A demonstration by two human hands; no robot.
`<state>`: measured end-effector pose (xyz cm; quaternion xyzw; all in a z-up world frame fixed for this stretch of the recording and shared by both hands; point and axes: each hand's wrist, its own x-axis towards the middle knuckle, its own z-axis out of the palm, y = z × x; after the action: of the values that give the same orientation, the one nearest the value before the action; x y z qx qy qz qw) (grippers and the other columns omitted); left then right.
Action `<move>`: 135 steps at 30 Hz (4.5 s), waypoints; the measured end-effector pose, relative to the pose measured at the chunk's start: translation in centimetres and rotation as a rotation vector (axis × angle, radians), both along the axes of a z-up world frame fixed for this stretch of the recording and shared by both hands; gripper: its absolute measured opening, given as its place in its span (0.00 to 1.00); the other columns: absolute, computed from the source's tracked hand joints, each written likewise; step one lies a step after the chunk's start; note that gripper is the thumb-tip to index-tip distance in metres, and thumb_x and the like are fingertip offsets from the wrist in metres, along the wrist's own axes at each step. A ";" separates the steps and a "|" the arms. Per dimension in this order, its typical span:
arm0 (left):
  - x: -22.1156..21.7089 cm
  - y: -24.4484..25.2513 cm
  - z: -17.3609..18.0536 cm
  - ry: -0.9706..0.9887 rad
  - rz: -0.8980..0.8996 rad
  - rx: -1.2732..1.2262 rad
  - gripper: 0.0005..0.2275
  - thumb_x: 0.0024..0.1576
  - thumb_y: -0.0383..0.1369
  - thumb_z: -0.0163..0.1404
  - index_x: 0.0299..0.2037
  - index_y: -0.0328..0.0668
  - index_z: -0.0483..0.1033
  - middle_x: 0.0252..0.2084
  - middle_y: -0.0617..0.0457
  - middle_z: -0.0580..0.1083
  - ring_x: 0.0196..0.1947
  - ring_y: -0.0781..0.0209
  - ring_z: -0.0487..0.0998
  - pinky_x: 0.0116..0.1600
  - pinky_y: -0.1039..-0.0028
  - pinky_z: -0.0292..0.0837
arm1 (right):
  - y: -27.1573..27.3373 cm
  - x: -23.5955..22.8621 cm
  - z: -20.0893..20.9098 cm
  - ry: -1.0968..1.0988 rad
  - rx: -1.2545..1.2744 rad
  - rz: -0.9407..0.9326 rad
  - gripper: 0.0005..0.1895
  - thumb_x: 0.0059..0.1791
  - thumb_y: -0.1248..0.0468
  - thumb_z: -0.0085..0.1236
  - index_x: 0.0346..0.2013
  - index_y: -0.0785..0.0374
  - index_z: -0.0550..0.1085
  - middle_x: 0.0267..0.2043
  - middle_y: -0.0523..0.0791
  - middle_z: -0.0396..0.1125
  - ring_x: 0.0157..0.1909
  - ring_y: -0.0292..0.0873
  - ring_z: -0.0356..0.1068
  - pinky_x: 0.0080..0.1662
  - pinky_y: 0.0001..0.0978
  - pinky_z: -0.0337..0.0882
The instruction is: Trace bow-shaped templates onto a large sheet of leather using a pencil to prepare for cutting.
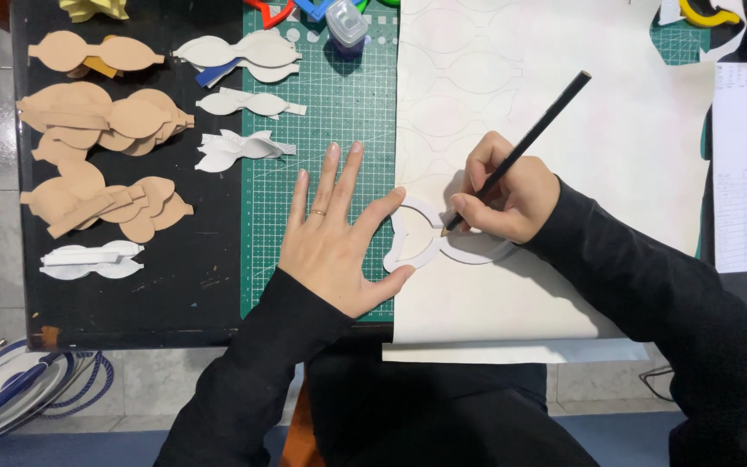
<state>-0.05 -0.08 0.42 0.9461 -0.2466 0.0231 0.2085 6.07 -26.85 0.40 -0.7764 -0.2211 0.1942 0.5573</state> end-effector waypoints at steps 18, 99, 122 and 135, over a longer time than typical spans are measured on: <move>0.1 -0.2 0.5 -0.020 -0.021 0.040 0.34 0.51 0.58 0.57 0.66 0.57 0.68 0.78 0.38 0.42 0.78 0.36 0.40 0.75 0.39 0.43 | -6.4 -2.7 0.0 -0.713 -0.398 0.116 0.34 0.44 0.46 0.70 0.59 0.60 0.74 0.57 0.53 0.66 0.60 0.56 0.70 0.58 0.48 0.75; 2.1 -5.6 0.2 -0.092 -0.192 -0.074 0.25 0.50 0.55 0.63 0.55 0.57 0.77 0.77 0.37 0.46 0.78 0.37 0.40 0.76 0.37 0.40 | -5.4 -5.8 3.5 -0.236 -0.749 -0.107 0.22 0.52 0.61 0.53 0.13 0.60 0.69 0.18 0.35 0.68 0.18 0.39 0.64 0.19 0.37 0.51; 2.0 -5.7 0.1 -0.103 -0.186 -0.070 0.24 0.52 0.54 0.62 0.54 0.58 0.76 0.78 0.38 0.45 0.78 0.37 0.41 0.76 0.38 0.41 | -1.1 -6.2 0.0 -0.350 0.262 -0.163 0.12 0.52 0.76 0.55 0.40 0.66 0.60 0.40 0.55 0.70 0.36 0.50 0.80 0.38 0.30 0.83; 2.0 -5.6 0.1 -0.112 -0.187 -0.058 0.24 0.54 0.56 0.59 0.55 0.58 0.76 0.78 0.38 0.46 0.78 0.37 0.41 0.75 0.37 0.42 | -2.6 -5.9 1.1 -0.237 0.109 -0.174 0.12 0.51 0.70 0.58 0.36 0.63 0.61 0.34 0.50 0.73 0.34 0.43 0.79 0.33 0.23 0.76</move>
<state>1.91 -5.69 0.51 0.9099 -0.3443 0.0636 0.2227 0.15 -29.42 1.50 -0.7787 -0.2272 0.0398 0.5834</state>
